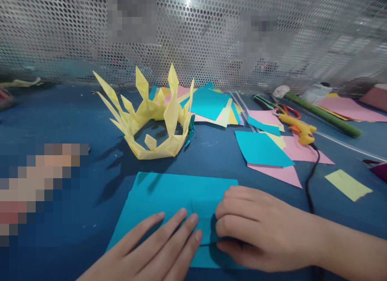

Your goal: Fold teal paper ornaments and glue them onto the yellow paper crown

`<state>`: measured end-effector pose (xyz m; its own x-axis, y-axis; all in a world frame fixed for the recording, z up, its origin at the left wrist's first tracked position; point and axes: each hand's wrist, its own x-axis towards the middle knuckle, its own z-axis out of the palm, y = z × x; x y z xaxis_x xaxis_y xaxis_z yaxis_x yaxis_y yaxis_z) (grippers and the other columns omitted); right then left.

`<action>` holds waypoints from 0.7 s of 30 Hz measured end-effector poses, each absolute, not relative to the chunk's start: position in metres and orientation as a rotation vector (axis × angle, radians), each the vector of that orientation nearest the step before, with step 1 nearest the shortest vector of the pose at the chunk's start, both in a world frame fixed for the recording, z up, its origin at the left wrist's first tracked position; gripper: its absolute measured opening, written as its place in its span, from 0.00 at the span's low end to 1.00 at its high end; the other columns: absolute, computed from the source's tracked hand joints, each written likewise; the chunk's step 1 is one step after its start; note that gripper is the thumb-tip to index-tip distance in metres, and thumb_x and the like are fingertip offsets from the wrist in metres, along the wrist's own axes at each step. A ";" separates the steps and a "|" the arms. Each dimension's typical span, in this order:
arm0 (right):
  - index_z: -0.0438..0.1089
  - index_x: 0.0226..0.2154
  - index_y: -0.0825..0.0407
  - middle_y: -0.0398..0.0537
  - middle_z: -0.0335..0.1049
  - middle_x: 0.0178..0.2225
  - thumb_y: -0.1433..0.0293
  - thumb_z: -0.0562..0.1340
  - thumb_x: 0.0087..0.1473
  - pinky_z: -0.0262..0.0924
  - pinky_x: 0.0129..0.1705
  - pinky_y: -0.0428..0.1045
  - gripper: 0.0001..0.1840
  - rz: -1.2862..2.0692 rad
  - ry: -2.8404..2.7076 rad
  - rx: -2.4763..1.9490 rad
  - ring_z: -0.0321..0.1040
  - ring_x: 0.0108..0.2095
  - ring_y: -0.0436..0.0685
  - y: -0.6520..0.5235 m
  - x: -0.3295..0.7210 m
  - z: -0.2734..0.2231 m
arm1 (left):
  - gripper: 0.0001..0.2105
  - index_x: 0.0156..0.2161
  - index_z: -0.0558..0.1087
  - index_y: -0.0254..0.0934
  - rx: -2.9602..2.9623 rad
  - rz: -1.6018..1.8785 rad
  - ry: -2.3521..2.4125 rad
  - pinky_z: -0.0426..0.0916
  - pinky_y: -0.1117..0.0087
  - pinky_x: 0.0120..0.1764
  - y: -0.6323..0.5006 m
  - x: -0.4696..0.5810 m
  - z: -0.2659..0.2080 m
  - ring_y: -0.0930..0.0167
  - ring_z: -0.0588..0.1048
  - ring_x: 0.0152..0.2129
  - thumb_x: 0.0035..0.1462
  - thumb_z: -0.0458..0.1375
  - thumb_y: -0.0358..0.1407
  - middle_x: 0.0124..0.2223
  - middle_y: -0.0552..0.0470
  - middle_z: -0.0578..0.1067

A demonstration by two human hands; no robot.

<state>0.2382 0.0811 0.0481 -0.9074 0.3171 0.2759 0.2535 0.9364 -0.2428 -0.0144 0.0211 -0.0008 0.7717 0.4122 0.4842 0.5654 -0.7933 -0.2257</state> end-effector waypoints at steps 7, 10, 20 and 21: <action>0.70 0.28 0.54 0.43 0.64 0.24 0.73 0.54 0.60 0.54 0.28 0.47 0.12 0.246 -2.853 -0.545 0.56 0.25 0.52 0.075 0.235 0.050 | 0.15 0.52 0.72 0.39 -2.566 -0.592 -0.734 0.50 0.65 0.65 0.018 -0.020 -0.001 0.70 0.66 0.58 0.67 0.47 0.32 0.54 0.55 0.76; 0.71 0.30 0.54 0.45 0.67 0.26 0.74 0.55 0.60 0.56 0.30 0.47 0.10 0.174 -2.881 -0.516 0.59 0.27 0.53 0.073 0.235 0.050 | 0.17 0.54 0.71 0.37 -2.563 -0.567 -0.778 0.50 0.64 0.65 0.018 -0.022 0.000 0.68 0.63 0.60 0.66 0.45 0.31 0.55 0.51 0.75; 0.73 0.37 0.56 0.48 0.74 0.31 0.74 0.52 0.65 0.65 0.38 0.46 0.14 0.297 -2.727 -0.495 0.68 0.32 0.52 0.071 0.237 0.049 | 0.15 0.47 0.74 0.41 -2.714 -0.631 -0.735 0.50 0.68 0.64 0.029 -0.018 0.007 0.72 0.64 0.60 0.67 0.45 0.31 0.56 0.55 0.76; 0.73 0.37 0.55 0.47 0.74 0.31 0.74 0.52 0.65 0.65 0.37 0.46 0.14 0.355 -2.706 -0.536 0.67 0.31 0.51 0.071 0.237 0.049 | 0.15 0.50 0.73 0.41 -2.721 -0.615 -0.734 0.49 0.68 0.64 0.029 -0.019 0.008 0.72 0.64 0.60 0.67 0.45 0.32 0.56 0.55 0.75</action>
